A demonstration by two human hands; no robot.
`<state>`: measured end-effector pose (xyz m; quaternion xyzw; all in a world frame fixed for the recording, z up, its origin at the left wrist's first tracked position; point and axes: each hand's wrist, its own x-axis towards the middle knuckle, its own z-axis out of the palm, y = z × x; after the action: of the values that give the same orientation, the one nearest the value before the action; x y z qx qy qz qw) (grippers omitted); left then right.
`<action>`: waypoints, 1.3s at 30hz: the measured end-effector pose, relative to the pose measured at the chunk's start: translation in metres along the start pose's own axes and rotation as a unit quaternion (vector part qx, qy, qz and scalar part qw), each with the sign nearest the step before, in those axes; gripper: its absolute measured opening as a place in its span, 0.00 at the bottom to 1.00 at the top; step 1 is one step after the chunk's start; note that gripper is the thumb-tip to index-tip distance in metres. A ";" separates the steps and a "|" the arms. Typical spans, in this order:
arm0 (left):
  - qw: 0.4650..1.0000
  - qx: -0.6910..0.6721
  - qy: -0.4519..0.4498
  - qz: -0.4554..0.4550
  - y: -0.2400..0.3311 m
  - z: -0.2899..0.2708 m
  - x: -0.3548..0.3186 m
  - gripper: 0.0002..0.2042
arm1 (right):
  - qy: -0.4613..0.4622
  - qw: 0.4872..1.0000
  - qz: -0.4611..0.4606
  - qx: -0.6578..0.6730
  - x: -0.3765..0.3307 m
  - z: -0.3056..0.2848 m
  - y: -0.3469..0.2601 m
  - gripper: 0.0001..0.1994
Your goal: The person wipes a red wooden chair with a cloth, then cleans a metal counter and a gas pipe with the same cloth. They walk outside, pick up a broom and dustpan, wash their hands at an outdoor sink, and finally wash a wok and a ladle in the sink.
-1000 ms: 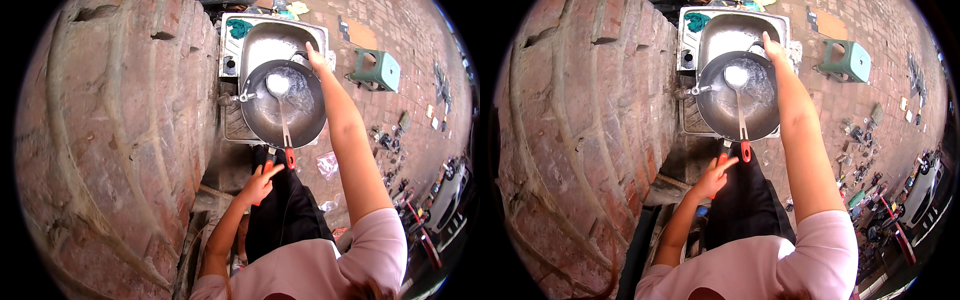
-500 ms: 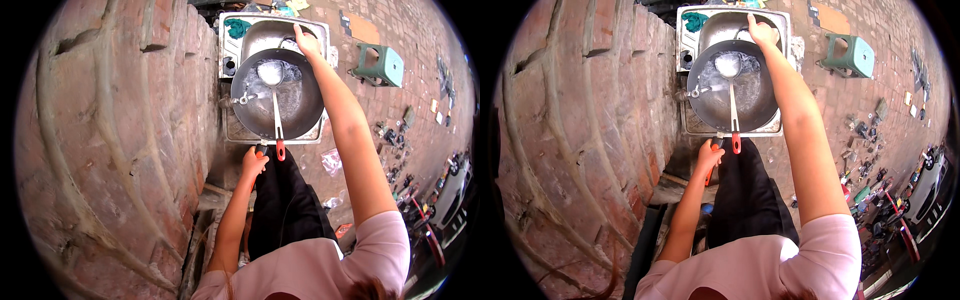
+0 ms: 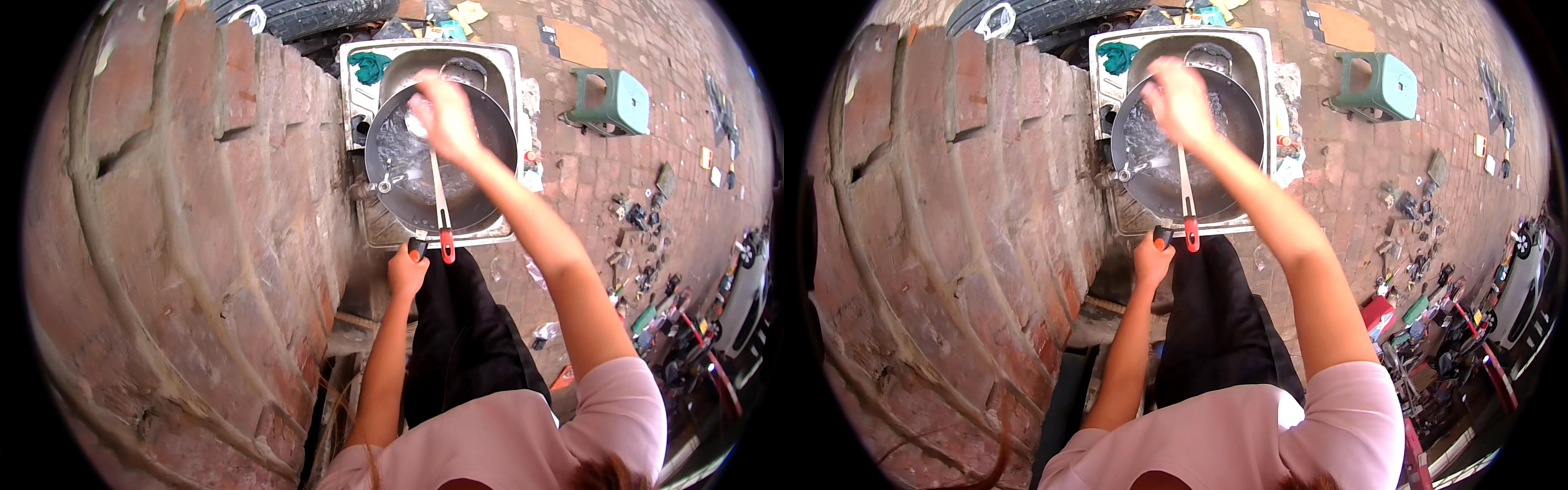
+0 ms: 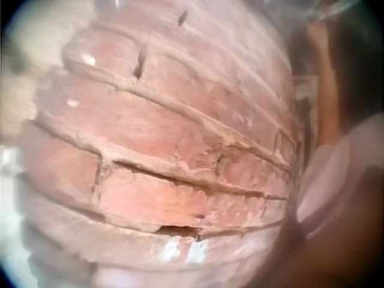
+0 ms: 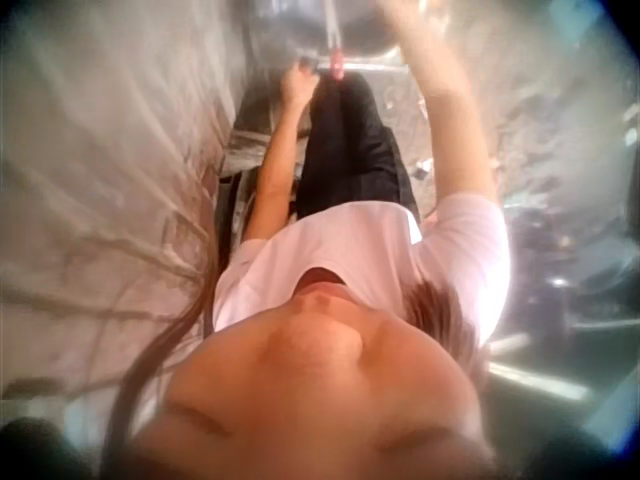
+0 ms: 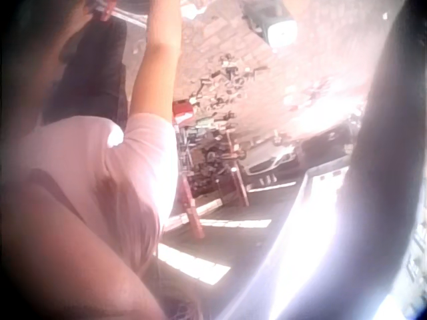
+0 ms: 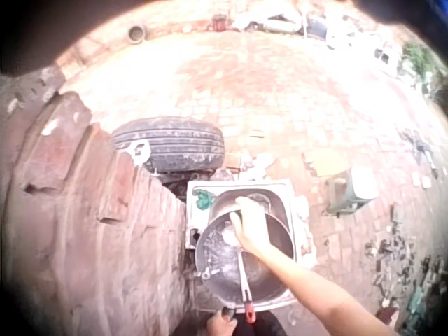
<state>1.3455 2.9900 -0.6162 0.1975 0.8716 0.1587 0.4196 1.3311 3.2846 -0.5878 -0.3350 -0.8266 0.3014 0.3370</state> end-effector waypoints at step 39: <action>0.996 0.001 -0.054 0.068 0.121 0.002 0.055 0.19 | 0.009 0.926 0.335 -0.175 -0.041 0.076 0.124 0.34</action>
<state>1.3416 3.1221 -0.6009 0.2654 0.8324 0.1749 0.4540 1.3393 3.3064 -0.7366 -0.6490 -0.7026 0.2443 0.1595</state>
